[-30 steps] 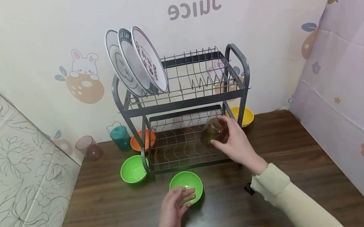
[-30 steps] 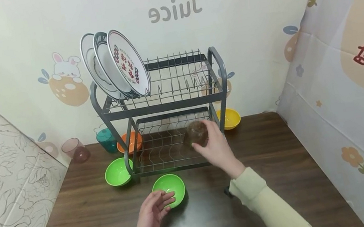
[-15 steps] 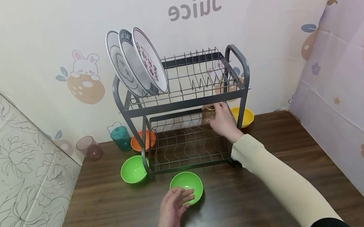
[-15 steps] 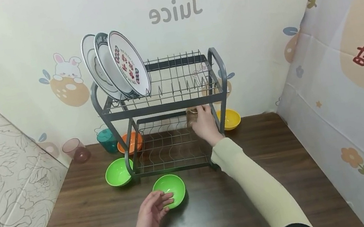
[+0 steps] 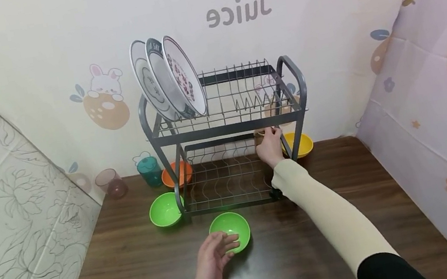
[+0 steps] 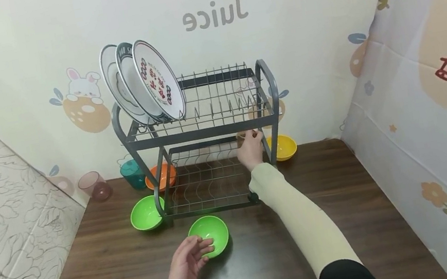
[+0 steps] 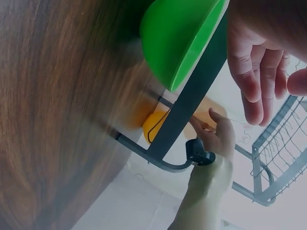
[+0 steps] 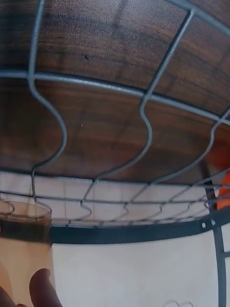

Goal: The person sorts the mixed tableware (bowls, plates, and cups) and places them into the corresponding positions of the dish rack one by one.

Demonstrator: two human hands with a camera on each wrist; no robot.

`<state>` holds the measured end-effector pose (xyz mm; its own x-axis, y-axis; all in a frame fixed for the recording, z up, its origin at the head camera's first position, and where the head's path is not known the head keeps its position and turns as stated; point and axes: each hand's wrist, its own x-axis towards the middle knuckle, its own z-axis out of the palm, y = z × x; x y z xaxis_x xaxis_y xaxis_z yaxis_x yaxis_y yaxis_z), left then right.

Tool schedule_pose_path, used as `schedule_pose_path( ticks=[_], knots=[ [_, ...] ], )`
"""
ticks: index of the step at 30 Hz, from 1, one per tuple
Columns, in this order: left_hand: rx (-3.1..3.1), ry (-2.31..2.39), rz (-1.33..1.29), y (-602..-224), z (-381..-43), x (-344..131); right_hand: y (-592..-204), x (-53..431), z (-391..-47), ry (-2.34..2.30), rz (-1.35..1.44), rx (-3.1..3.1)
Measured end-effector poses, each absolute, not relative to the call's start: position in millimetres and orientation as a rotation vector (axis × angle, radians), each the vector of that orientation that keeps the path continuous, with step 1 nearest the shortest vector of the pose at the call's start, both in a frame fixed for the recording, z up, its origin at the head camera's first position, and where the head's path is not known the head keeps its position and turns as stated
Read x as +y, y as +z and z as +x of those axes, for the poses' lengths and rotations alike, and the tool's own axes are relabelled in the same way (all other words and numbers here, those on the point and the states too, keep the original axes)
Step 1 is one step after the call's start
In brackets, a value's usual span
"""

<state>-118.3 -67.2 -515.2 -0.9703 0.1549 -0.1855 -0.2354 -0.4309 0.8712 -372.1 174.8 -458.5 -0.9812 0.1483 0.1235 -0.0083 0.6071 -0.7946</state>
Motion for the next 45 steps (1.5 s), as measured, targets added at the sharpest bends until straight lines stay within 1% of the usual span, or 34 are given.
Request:
schedule_pose_path(
  ticks=[7,13,16,19,26,31,36,40,45],
  knots=[
    [1.527,2.476,-0.128,-518.2,-117.5,-70.2,-473.8,168.9,-384.2,1.193,-0.184,-2.678],
    [1.52,2.47,-0.116,-520.4,-117.9,-71.3,-481.2,166.3,-396.8,0.929,-0.183,-2.784],
    [1.513,2.48,-0.123,-519.8,-119.4,-71.9,-477.4,167.8,-401.7,0.843,-0.173,-2.852],
    [1.504,2.485,-0.123,-518.1,-120.6,-70.6,-467.7,171.1,-401.6,0.854,-0.147,-2.916],
    [1.501,2.479,-0.109,-516.1,-122.7,-68.8,-448.7,174.2,-390.2,0.879,-0.088,-3.0],
    [1.541,2.512,-0.087,-514.6,-126.0,-78.3,-437.4,177.2,-373.3,0.897,0.006,-3.023],
    [1.62,2.545,-0.067,-510.5,-132.2,-99.3,-424.1,178.8,-346.4,0.959,0.095,-3.021],
    [1.693,2.526,-0.074,-505.2,-136.8,-118.2,-418.7,180.5,-315.5,1.019,0.166,-3.014],
    [1.838,2.462,-0.128,-493.0,-144.1,-143.0,-418.8,191.0,-265.5,1.052,0.26,-2.96]
  ],
)
